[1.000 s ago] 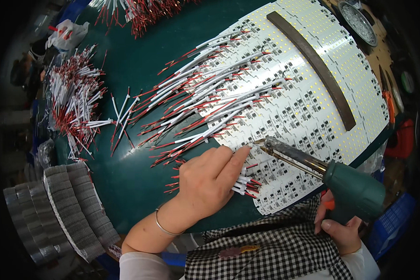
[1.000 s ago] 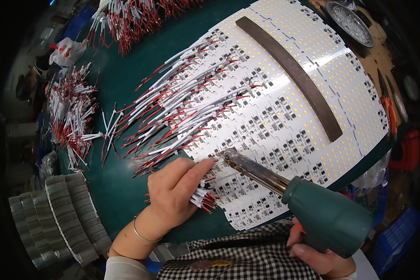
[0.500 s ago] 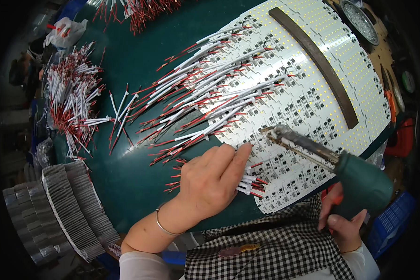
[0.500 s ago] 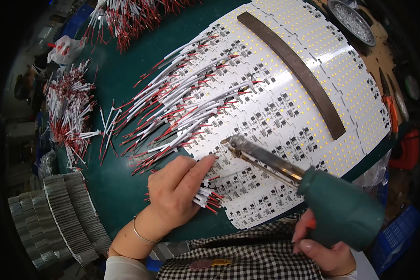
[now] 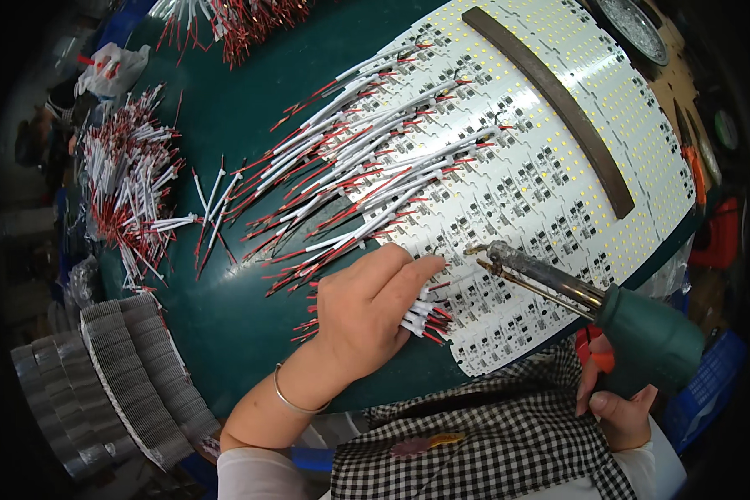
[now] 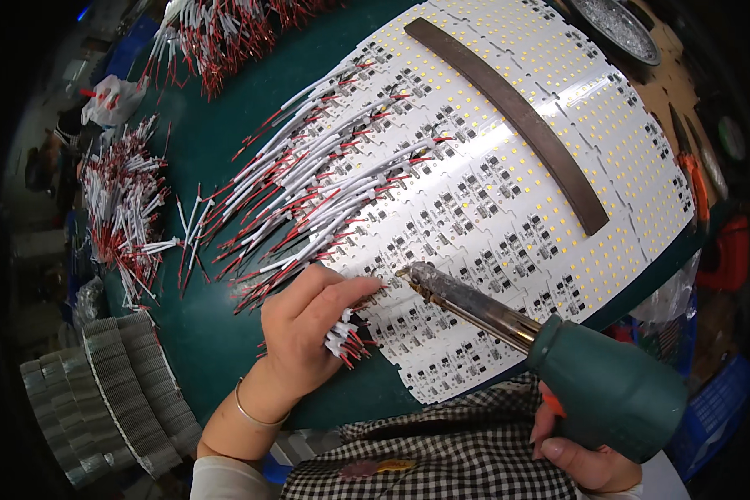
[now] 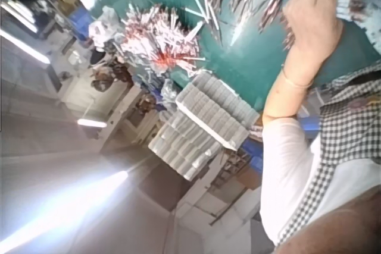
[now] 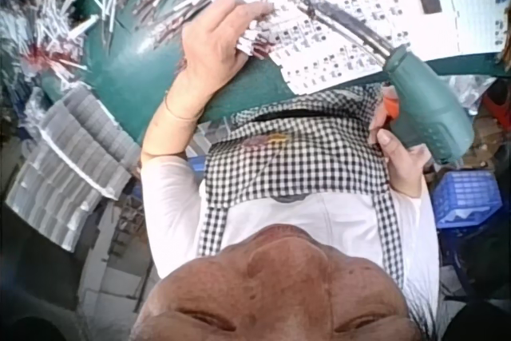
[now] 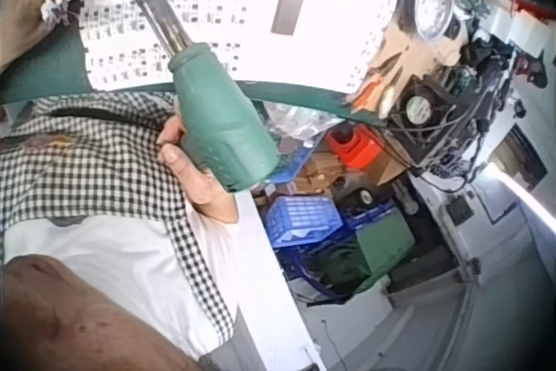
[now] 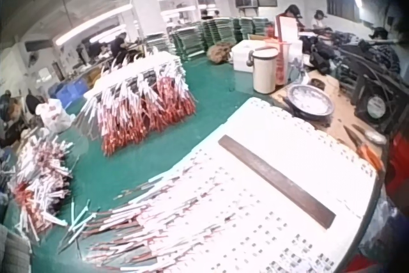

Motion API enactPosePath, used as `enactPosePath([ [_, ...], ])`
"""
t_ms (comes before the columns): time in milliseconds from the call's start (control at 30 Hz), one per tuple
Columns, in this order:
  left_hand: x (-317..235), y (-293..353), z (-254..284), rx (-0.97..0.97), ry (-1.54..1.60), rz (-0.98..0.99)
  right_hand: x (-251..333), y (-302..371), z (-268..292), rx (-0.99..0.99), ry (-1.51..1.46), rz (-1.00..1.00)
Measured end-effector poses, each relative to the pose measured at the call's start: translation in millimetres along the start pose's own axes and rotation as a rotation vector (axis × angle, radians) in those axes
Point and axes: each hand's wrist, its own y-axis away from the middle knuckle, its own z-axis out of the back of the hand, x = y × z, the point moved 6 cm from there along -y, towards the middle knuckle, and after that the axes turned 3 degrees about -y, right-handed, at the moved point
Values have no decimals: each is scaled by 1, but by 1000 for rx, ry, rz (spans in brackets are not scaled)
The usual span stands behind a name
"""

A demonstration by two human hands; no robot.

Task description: The person solders wires onto an LED board using a handheld soldering tool, holding wire leads in place by hand and attaching them to the board contacts.

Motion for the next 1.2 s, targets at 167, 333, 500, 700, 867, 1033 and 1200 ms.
enactPosePath([
  [167, -3, 2, -1, 39, -66, -113, -7, 1, 3, 95, 67, -49],
  [333, -10, 3, 2, 32, -145, -138, -7, -1, -4, 129, 136, -70],
  [500, -13, 3, 0, -18, -201, -194, -13, -3, -2, 193, 142, -55],
  [700, -17, 4, 0, -49, -274, -213, -16, -7, -2, 296, 298, 40],
  [867, -19, 3, 1, -38, -297, -212, -23, 0, 3, 203, 225, 2],
  [1033, -19, 1, 0, -46, -306, -216, -10, -4, 0, 157, 273, 126],
  [1200, -19, 3, 0, -39, -312, -214, 4, -5, -7, 12, 8, 135],
])
